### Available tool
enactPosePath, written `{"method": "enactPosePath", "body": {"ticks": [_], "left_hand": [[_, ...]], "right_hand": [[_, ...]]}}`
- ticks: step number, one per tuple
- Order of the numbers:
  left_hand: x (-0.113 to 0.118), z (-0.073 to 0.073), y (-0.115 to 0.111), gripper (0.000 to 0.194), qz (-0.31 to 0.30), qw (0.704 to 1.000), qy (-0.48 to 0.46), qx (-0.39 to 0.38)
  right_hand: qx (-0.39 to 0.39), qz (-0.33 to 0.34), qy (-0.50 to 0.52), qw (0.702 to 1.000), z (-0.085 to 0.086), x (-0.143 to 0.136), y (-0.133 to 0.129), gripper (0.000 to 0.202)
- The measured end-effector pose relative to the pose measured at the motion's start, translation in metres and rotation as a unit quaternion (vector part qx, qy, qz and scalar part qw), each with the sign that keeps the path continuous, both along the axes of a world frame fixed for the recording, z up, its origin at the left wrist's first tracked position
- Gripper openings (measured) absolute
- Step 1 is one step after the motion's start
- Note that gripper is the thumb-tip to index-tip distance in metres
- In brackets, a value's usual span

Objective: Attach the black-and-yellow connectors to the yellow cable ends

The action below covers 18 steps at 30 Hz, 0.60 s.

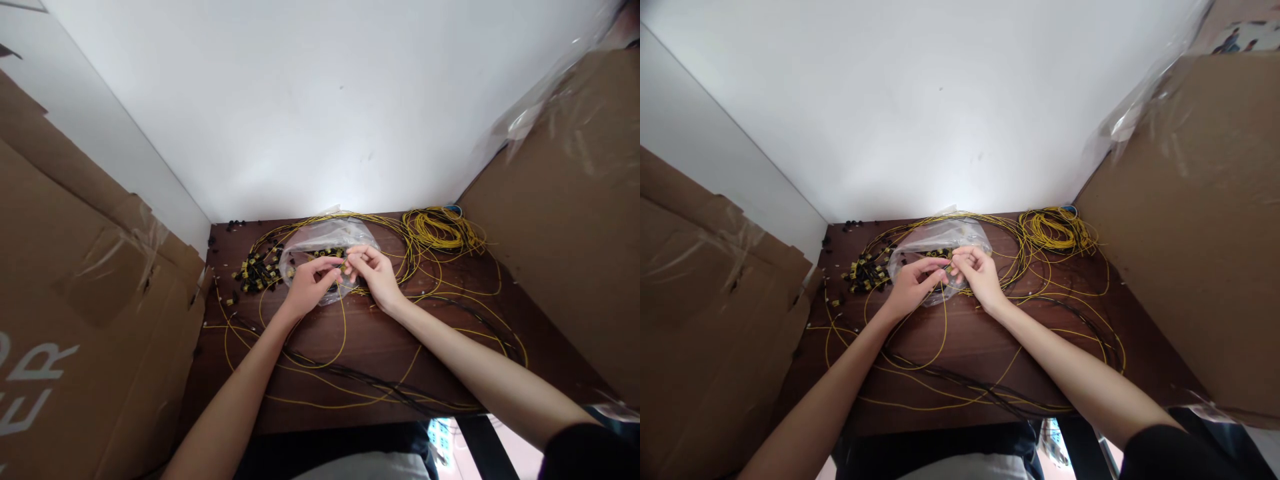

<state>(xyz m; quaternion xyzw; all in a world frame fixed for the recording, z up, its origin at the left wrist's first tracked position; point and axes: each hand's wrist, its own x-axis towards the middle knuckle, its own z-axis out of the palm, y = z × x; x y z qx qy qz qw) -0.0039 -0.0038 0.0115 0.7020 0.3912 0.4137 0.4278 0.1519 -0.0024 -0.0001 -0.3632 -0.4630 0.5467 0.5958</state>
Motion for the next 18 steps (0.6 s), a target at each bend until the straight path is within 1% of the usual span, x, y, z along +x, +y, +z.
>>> {"method": "enactPosePath", "body": {"ticks": [3,7,11,18], "left_hand": [[0.0003,0.0019,-0.0005,0.024,0.004,1.0,0.006,0.009],[-0.0005,0.0016,-0.0003,0.03,0.025,0.999,0.035,0.01],[-0.001,-0.0004,0.0004,0.033,0.032,0.999,0.036,0.008],[0.0001,0.0002,0.0006,0.029,0.061,0.997,0.05,0.026]], "right_hand": [[-0.003,-0.003,-0.007,1.0,0.0004,-0.0005,-0.0006,0.023],[-0.011,-0.01,0.012,1.0,-0.0013,-0.0002,0.0006,0.023],[-0.023,-0.018,0.029,0.999,-0.0014,-0.0001,0.0012,0.023],[-0.01,-0.024,0.026,0.999,-0.0011,-0.0008,0.0,0.024]]}}
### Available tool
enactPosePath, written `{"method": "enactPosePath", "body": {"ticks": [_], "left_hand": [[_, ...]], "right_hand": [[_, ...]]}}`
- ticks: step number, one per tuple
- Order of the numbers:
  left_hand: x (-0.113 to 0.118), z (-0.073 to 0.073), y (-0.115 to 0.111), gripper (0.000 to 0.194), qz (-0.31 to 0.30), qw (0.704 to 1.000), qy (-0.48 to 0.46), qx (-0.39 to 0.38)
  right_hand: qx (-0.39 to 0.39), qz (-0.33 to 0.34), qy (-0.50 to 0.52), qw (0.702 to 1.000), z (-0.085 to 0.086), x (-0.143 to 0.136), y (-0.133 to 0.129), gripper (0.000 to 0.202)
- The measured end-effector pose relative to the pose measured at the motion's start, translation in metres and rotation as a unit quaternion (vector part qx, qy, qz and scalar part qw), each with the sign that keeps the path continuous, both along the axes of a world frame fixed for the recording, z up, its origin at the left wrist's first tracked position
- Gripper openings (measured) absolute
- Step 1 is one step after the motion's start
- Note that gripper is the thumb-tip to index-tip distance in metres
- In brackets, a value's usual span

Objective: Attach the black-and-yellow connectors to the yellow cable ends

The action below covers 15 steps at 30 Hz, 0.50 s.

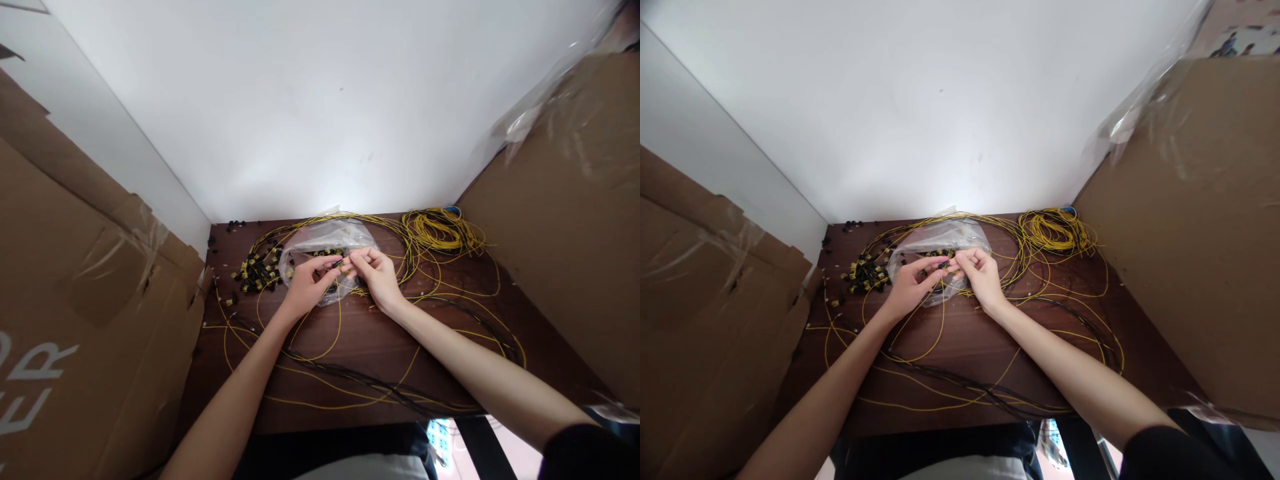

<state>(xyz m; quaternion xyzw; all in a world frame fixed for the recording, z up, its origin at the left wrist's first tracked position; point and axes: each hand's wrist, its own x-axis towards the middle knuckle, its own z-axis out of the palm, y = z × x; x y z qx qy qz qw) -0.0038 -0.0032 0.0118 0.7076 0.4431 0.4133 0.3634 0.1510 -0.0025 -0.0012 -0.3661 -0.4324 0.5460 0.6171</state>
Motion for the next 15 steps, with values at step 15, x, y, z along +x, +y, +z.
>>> {"method": "enactPosePath", "body": {"ticks": [15], "left_hand": [[-0.0007,-0.0019,0.0002,0.028,-0.007,0.997,-0.05,-0.05]], "right_hand": [[0.005,0.014,-0.045,0.999,0.0049,-0.0003,-0.0022,0.028]]}}
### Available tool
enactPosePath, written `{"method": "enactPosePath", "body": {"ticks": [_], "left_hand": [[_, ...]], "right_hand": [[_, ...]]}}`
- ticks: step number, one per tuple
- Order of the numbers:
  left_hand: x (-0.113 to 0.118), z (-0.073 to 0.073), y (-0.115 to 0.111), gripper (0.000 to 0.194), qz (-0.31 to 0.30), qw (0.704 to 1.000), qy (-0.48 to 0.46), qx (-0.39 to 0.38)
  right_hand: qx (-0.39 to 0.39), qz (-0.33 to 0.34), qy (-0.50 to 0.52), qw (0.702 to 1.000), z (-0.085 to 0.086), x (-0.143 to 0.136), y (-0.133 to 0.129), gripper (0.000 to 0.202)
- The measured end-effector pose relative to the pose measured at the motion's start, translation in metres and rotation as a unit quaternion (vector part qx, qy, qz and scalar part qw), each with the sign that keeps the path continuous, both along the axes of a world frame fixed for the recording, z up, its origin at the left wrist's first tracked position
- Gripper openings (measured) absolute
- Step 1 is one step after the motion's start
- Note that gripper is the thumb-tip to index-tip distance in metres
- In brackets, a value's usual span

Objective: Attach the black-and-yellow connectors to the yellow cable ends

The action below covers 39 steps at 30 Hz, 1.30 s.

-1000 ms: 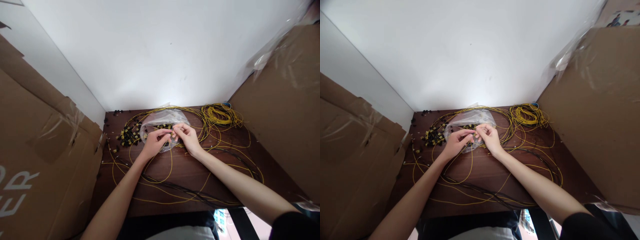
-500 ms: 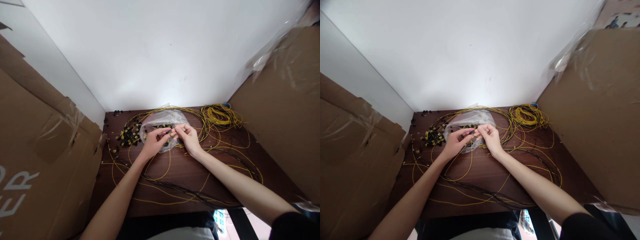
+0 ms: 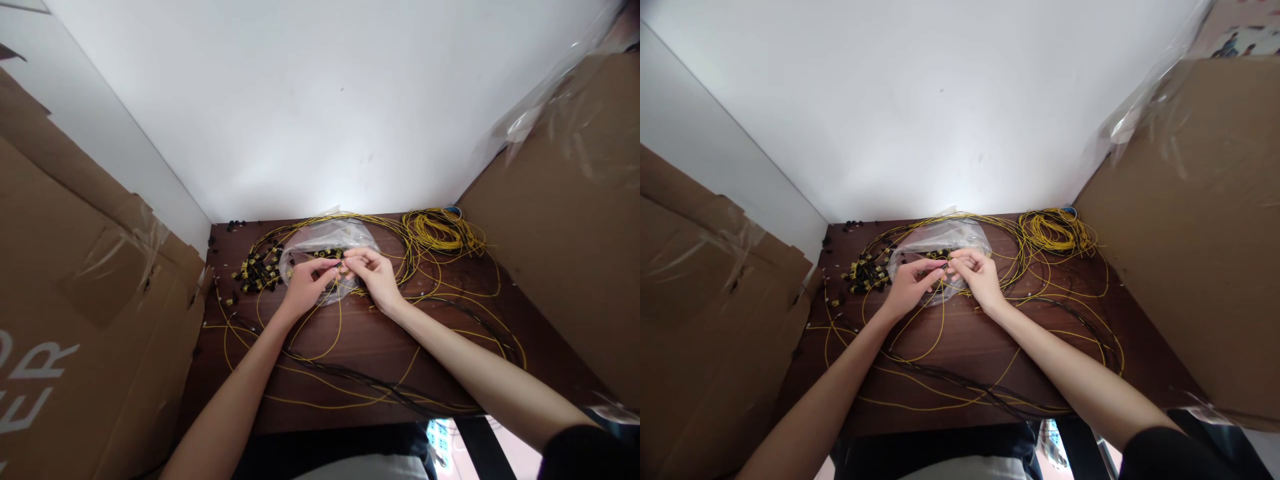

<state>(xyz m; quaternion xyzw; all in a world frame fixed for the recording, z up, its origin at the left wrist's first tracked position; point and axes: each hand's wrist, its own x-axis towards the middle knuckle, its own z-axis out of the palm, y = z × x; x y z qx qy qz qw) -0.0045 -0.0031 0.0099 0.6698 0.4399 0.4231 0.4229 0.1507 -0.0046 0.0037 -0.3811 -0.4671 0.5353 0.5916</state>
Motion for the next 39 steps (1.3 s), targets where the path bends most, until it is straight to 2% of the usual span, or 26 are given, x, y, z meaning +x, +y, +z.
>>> {"method": "enactPosePath", "body": {"ticks": [5,15,23,30,39], "left_hand": [[-0.0012,-0.0015,0.0011,0.028,0.002,1.0,0.016,0.011],[0.0006,-0.0023,0.0018,0.029,0.005,1.0,0.003,-0.002],[0.0012,0.0043,-0.0005,0.027,0.011,0.999,-0.008,-0.029],[-0.0008,-0.0001,0.001,0.027,0.005,1.0,-0.006,-0.018],[0.0004,0.0026,0.0004,0.026,0.004,1.0,-0.015,-0.015]], "right_hand": [[-0.007,-0.002,-0.014,1.0,0.0016,0.0,-0.0013,0.024],[-0.034,-0.011,0.067,0.997,-0.0038,-0.0011,0.0015,0.028],[-0.011,-0.004,0.05,0.999,-0.0041,-0.0012,0.0003,0.028],[-0.018,0.0,0.015,1.0,-0.001,-0.0008,-0.0016,0.028],[-0.024,0.004,0.066,0.997,-0.0059,-0.002,0.0015,0.032]]}}
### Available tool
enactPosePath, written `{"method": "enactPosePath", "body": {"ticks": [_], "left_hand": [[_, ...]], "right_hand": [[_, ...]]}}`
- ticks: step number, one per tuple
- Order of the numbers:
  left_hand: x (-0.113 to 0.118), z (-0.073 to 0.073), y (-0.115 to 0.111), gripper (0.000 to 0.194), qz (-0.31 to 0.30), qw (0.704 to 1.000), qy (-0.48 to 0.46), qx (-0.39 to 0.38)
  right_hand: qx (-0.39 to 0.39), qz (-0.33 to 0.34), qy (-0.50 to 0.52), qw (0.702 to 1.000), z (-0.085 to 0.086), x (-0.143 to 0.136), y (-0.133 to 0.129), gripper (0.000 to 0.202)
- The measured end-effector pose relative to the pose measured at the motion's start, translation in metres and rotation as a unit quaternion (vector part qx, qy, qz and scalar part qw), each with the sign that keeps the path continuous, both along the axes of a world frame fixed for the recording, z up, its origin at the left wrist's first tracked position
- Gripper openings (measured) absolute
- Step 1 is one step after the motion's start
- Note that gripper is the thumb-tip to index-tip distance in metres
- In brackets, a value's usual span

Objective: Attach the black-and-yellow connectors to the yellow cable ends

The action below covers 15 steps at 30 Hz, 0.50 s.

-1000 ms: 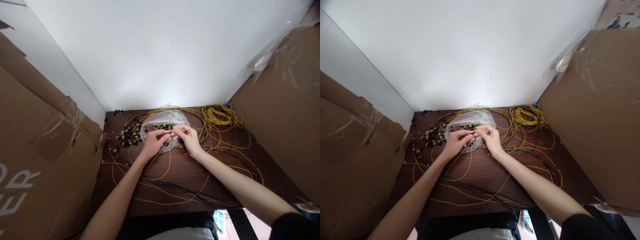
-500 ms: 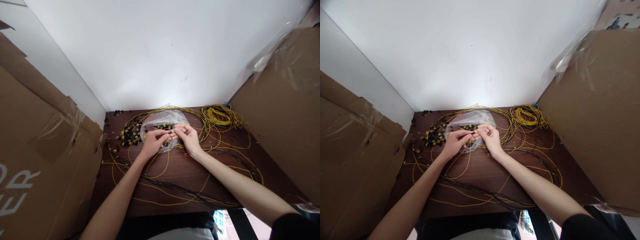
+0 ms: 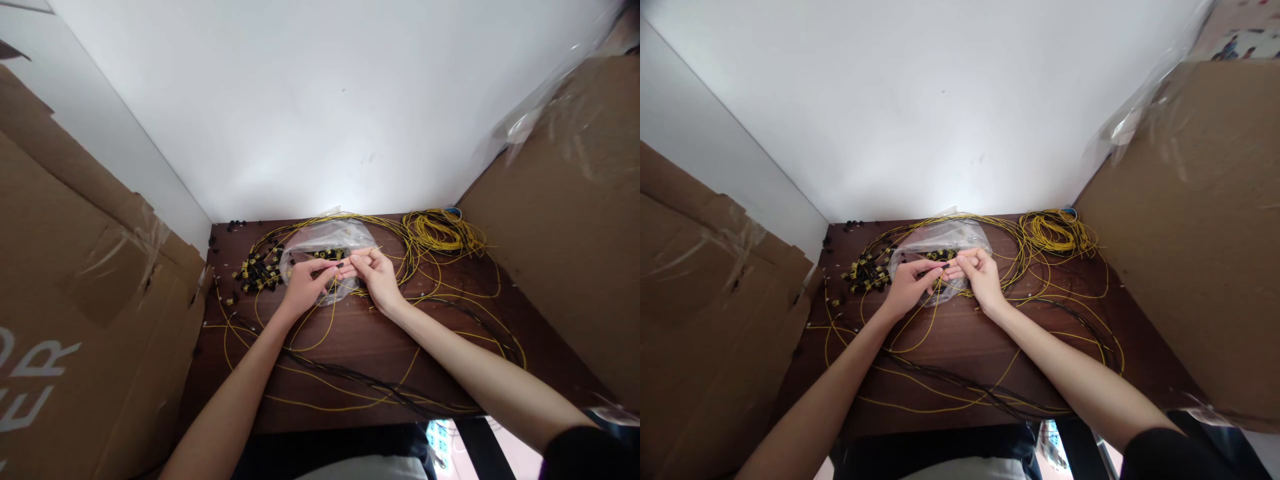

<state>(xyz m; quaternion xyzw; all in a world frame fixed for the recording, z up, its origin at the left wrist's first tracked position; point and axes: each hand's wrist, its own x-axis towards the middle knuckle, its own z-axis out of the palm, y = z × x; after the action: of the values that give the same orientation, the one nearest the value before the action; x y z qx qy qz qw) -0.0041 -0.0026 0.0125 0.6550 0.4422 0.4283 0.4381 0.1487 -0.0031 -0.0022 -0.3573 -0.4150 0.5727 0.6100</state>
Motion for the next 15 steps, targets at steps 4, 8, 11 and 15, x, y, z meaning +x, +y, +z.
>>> {"method": "enactPosePath", "body": {"ticks": [4,8,11,15], "left_hand": [[-0.0005,-0.0006,-0.0003,0.026,0.001,1.0,0.008,0.0],[-0.0016,-0.0027,0.0006,0.027,0.001,1.0,0.007,0.0],[-0.0022,-0.0039,0.0013,0.026,0.005,1.0,0.012,0.006],[-0.002,-0.0042,0.0017,0.027,0.004,1.0,0.012,0.008]], "right_hand": [[0.001,-0.004,-0.008,1.0,0.0012,0.0007,-0.0006,0.032],[-0.014,-0.001,-0.022,1.0,0.0043,0.0015,-0.0024,0.032],[-0.009,0.004,-0.03,0.999,0.0054,0.0018,-0.0031,0.03],[-0.007,0.003,-0.026,1.0,0.0047,0.0012,-0.0025,0.029]]}}
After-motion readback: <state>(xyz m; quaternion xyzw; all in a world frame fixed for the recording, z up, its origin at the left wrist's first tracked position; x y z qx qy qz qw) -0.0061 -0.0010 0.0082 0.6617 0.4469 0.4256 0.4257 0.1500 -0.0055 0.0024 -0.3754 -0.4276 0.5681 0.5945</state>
